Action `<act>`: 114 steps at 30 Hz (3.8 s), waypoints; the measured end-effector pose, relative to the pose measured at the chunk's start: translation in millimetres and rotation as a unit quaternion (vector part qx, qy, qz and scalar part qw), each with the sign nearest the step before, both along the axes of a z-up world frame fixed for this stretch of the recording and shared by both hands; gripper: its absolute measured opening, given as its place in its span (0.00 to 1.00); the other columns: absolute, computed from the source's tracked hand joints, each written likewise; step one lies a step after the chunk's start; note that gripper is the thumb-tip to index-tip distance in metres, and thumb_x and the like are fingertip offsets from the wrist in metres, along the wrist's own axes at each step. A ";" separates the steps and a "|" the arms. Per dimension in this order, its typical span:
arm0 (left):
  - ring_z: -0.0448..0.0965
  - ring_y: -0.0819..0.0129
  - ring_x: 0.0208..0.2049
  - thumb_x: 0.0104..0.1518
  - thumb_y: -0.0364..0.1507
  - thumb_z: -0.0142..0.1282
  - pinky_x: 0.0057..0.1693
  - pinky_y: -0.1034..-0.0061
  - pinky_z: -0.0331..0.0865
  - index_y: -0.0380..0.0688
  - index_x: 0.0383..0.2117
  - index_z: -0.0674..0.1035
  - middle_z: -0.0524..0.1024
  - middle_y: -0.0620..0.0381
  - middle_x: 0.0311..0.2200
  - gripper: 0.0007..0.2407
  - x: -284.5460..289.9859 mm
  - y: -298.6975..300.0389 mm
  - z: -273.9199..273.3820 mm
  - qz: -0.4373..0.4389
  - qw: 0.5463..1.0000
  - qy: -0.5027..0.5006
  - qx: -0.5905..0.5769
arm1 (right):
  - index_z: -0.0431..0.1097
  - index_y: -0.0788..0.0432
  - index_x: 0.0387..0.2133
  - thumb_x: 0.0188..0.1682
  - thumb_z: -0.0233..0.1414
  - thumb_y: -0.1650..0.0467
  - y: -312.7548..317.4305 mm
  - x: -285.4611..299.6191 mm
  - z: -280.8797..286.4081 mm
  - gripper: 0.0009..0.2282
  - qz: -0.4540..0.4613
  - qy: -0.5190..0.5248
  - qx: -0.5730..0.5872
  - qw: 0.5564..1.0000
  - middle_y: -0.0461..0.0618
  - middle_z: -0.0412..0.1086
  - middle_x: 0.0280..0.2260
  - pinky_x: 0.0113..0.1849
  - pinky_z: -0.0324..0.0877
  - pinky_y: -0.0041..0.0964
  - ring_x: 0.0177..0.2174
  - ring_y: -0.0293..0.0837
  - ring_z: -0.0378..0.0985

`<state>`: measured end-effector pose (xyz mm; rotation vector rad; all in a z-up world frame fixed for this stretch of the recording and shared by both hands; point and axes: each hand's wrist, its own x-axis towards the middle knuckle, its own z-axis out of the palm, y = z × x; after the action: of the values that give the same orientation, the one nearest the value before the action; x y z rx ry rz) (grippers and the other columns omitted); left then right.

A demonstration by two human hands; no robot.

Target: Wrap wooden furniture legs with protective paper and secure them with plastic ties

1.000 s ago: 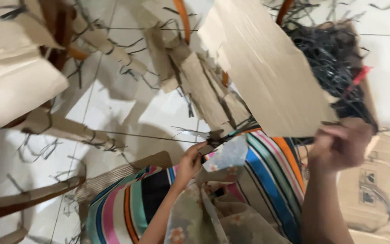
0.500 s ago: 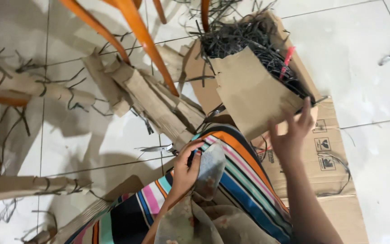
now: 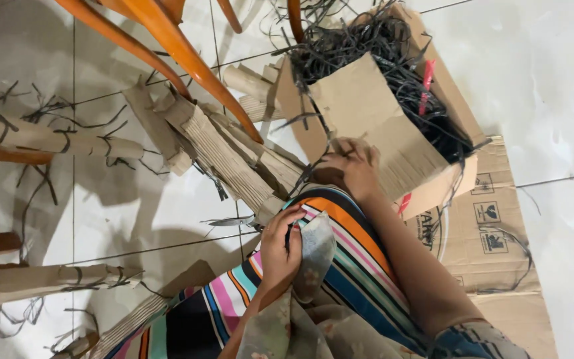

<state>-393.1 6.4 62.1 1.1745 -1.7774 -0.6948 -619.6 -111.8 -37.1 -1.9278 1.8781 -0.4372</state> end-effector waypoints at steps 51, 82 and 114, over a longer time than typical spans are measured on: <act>0.74 0.48 0.40 0.53 0.16 0.45 0.51 0.59 0.71 0.45 0.34 0.76 0.68 0.48 0.42 0.10 36.1 3.3 -68.9 0.197 0.936 0.290 0.036 | 0.64 0.58 0.61 0.44 0.58 0.48 -64.8 234.7 11.7 0.36 0.285 0.010 0.281 0.916 0.66 0.72 0.53 0.54 0.71 0.54 0.53 0.62 0.75; 0.75 0.55 0.43 0.48 0.18 0.41 0.50 0.65 0.68 0.40 0.24 0.77 0.70 0.48 0.37 0.09 36.7 -27.6 -75.0 0.216 0.946 0.224 0.095 | 0.55 0.58 0.46 0.63 0.32 0.54 -153.6 215.5 50.8 0.19 0.062 -0.476 -0.320 0.817 0.52 0.60 0.40 0.48 0.58 0.40 0.41 0.44 0.63; 0.74 0.64 0.45 0.55 0.24 0.42 0.39 0.74 0.69 0.44 0.29 0.81 0.67 0.51 0.45 0.10 38.4 -11.1 -79.2 0.138 0.959 0.238 0.073 | 0.56 0.60 0.41 0.61 0.31 0.53 -81.0 214.2 68.0 0.21 0.102 -0.472 -0.280 0.830 0.51 0.60 0.33 0.12 0.51 0.34 0.06 0.37 0.51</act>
<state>-354.7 -4.7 -17.1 1.2021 -1.1524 -0.8655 -405.5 -192.8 30.9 -1.6552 0.9169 -1.6479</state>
